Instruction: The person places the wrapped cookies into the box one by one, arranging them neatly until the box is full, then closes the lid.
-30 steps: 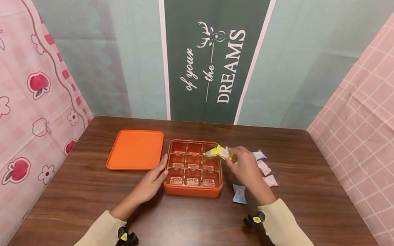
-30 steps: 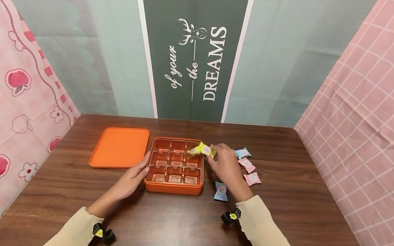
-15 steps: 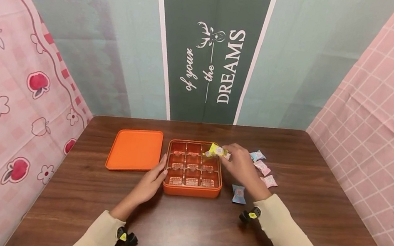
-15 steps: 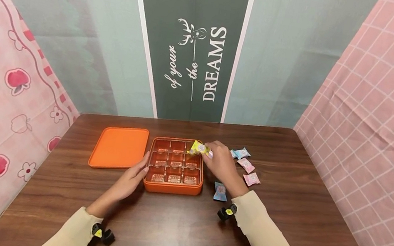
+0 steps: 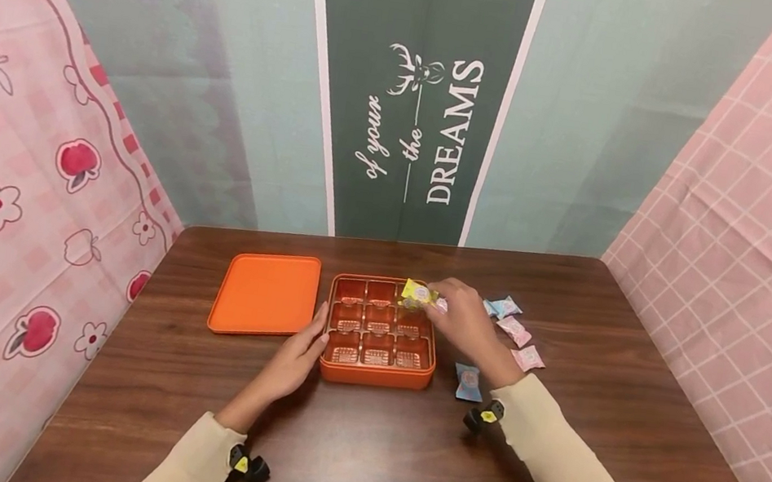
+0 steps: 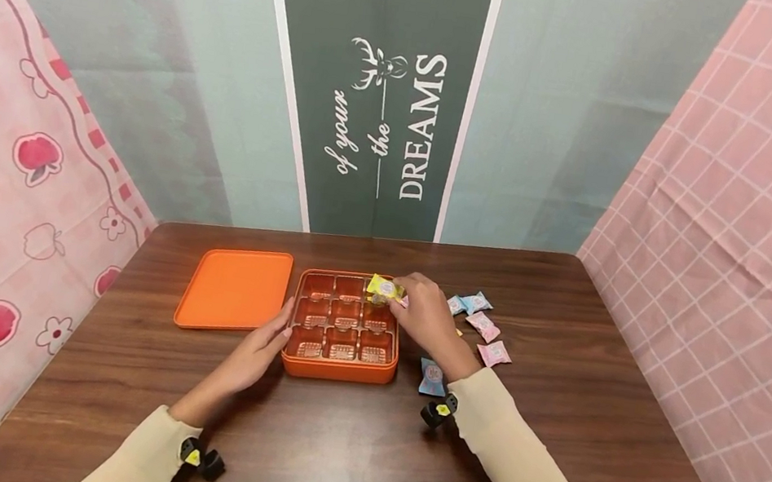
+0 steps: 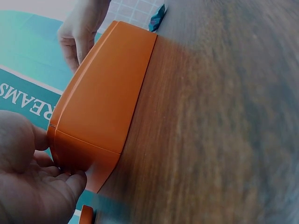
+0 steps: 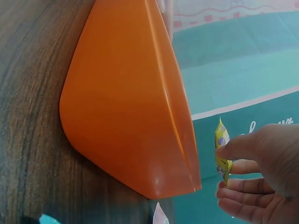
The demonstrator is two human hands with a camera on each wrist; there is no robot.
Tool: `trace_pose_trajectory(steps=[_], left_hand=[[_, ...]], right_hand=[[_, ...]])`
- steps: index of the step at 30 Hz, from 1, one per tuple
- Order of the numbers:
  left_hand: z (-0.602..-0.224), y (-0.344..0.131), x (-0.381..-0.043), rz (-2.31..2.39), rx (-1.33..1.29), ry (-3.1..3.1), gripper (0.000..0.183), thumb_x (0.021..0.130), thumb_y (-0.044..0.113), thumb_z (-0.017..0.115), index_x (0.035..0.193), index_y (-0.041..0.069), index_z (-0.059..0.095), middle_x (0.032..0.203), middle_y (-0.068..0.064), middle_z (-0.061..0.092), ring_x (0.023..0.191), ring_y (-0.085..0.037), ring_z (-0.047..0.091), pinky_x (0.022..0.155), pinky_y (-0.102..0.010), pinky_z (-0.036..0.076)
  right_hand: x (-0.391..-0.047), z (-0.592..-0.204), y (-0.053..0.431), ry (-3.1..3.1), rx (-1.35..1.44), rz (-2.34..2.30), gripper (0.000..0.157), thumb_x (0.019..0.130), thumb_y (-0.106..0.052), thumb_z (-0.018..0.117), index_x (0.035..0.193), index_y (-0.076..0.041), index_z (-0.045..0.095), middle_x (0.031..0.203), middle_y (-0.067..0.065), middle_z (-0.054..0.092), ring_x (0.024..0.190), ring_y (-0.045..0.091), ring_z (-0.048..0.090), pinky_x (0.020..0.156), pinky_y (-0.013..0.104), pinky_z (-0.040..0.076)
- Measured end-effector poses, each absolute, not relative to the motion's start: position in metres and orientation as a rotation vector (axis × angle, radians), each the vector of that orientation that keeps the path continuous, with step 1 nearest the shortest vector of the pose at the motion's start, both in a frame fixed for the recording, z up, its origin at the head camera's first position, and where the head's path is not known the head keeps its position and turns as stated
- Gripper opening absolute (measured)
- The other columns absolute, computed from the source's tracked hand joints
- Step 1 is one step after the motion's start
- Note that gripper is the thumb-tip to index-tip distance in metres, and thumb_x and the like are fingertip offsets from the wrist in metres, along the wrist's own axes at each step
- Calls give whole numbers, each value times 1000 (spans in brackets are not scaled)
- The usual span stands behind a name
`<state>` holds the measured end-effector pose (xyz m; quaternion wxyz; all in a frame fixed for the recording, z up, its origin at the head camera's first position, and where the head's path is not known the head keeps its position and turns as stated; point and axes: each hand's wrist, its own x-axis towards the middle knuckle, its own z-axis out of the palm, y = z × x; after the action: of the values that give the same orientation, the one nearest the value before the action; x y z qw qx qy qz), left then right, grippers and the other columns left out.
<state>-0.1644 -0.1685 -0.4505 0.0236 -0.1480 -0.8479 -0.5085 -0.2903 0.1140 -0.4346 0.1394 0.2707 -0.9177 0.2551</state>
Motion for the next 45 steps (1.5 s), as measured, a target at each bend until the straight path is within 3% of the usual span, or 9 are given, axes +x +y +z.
trace_pose_trajectory(steps=[6, 12, 21, 45], left_hand=[[-469, -171, -172, -1574, -446, -2592, 52, 102, 9, 39, 147, -5, 17, 154, -10, 11, 141, -35, 14, 112, -49, 13], [-487, -177, -182, -1557, -439, -2599, 54, 102, 12, 40, 149, 1, 16, 155, -4, 10, 142, -31, 14, 113, -46, 13], [-448, -169, -164, -1569, -453, -2636, 54, 103, 17, 37, 146, -7, 16, 153, -13, 11, 141, -34, 14, 113, -46, 14], [-446, -167, -163, -1574, -437, -2630, 52, 102, 9, 39, 145, -8, 17, 153, -14, 12, 140, -35, 15, 112, -47, 15]], right_hand=[[-293, -433, 108, -2656, 805, 725, 31, 79, -18, 74, 106, -2, 70, 99, 10, 66, 84, 26, 65, 70, 39, 54], [-298, -430, 101, -2671, 811, 679, 33, 79, -19, 75, 108, -3, 70, 101, 9, 66, 85, 24, 64, 72, 40, 53], [-299, -424, 92, -2737, 850, 622, 35, 82, -24, 73, 111, -4, 69, 101, 8, 65, 87, 21, 61, 75, 39, 52], [-306, -425, 79, -2708, 1004, 503, 27, 82, -19, 73, 104, -3, 70, 93, 7, 65, 75, 15, 58, 65, 32, 52]])
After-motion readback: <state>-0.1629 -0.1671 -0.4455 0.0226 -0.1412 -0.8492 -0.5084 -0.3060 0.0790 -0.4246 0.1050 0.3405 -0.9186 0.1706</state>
